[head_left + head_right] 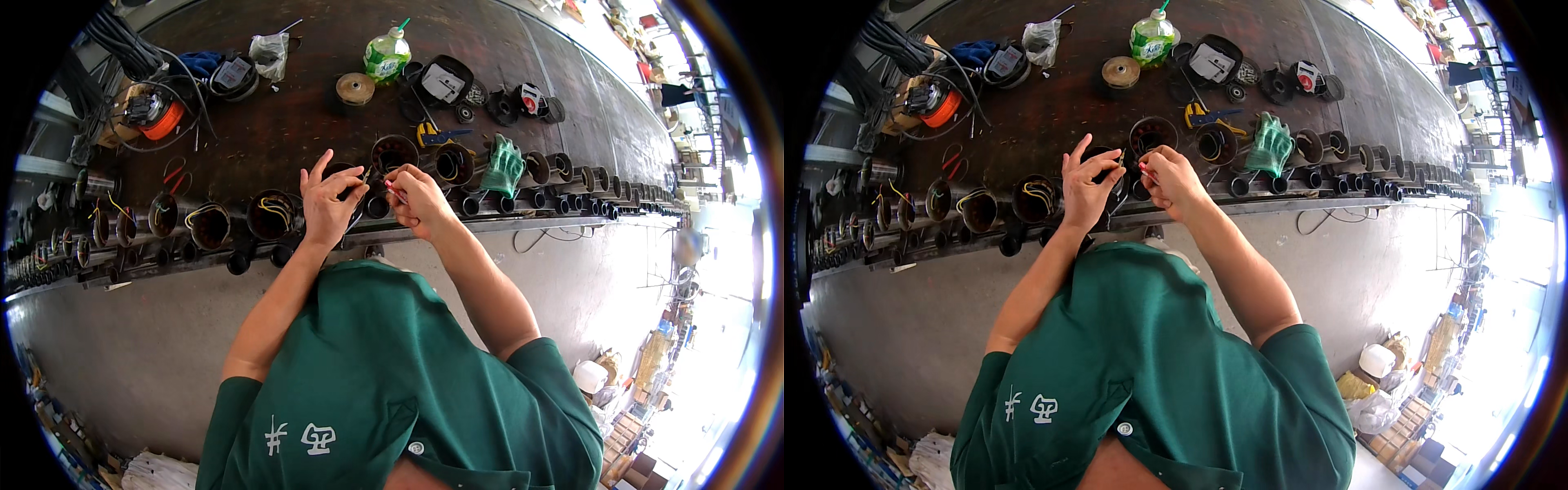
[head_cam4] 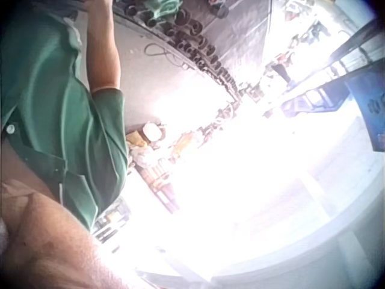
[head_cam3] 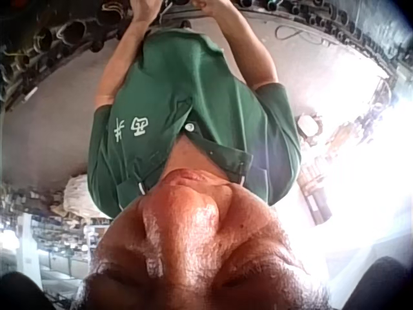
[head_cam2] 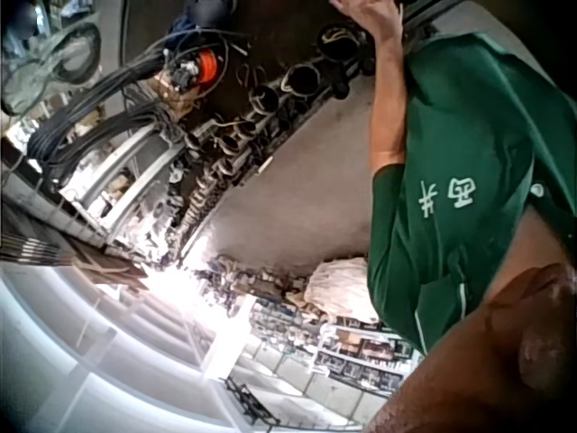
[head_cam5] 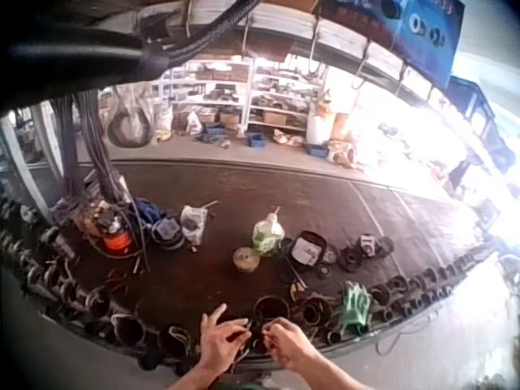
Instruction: The person strips the insulation from the ends of wires protruding from metal pipes using a yellow wire stripper. They handle the wires and tools with green gloves, occasionally removing them to use a red marker on a wire before resuming the stripping process.
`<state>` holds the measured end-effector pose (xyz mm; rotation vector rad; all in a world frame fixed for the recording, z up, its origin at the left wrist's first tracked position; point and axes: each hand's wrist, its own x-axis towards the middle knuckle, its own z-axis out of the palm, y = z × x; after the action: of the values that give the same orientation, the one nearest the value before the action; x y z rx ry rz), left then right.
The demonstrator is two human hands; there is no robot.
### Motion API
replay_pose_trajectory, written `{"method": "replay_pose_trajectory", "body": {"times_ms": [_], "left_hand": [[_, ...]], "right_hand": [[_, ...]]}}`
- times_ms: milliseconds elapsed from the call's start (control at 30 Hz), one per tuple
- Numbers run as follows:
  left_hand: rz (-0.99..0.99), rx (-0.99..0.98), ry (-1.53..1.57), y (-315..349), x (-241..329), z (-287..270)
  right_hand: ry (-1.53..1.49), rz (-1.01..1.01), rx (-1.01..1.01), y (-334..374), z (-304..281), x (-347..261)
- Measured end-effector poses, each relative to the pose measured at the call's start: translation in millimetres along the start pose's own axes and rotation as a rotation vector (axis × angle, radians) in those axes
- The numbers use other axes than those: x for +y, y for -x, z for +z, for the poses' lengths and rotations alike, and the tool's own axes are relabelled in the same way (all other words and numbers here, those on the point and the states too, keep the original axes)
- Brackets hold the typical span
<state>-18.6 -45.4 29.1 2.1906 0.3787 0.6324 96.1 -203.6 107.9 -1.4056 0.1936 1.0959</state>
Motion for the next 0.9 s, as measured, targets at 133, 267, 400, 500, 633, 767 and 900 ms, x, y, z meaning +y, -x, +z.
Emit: {"method": "replay_pose_trajectory", "body": {"times_ms": [133, 267, 400, 500, 633, 767, 900], "left_hand": [[0.007, -0.006, -0.054, -1, 3, -2], [0.012, -0.002, -0.064, -1, 4, -2], [0.011, 0.002, -0.065, -1, 4, -2], [0.02, 0.007, -0.062, -1, 3, -1], [0.027, 0.012, -0.068, 1, 3, -1], [0.029, 0.012, -0.068, -1, 3, 0], [0.036, 0.044, -0.051, -1, 3, 2]], "right_hand": [[-0.007, 0.012, -0.027, 5, 14, 0], [-0.048, -0.022, 0.026, 1, 9, 0], [-0.048, 0.004, 0.023, 11, 20, -3], [-0.073, -0.007, 0.04, 7, 17, -2], [-0.055, 0.003, 0.01, 8, 24, 0], [-0.074, -0.02, 0.055, 4, 16, 1], [-0.075, 0.012, 0.039, 8, 21, -2]]}}
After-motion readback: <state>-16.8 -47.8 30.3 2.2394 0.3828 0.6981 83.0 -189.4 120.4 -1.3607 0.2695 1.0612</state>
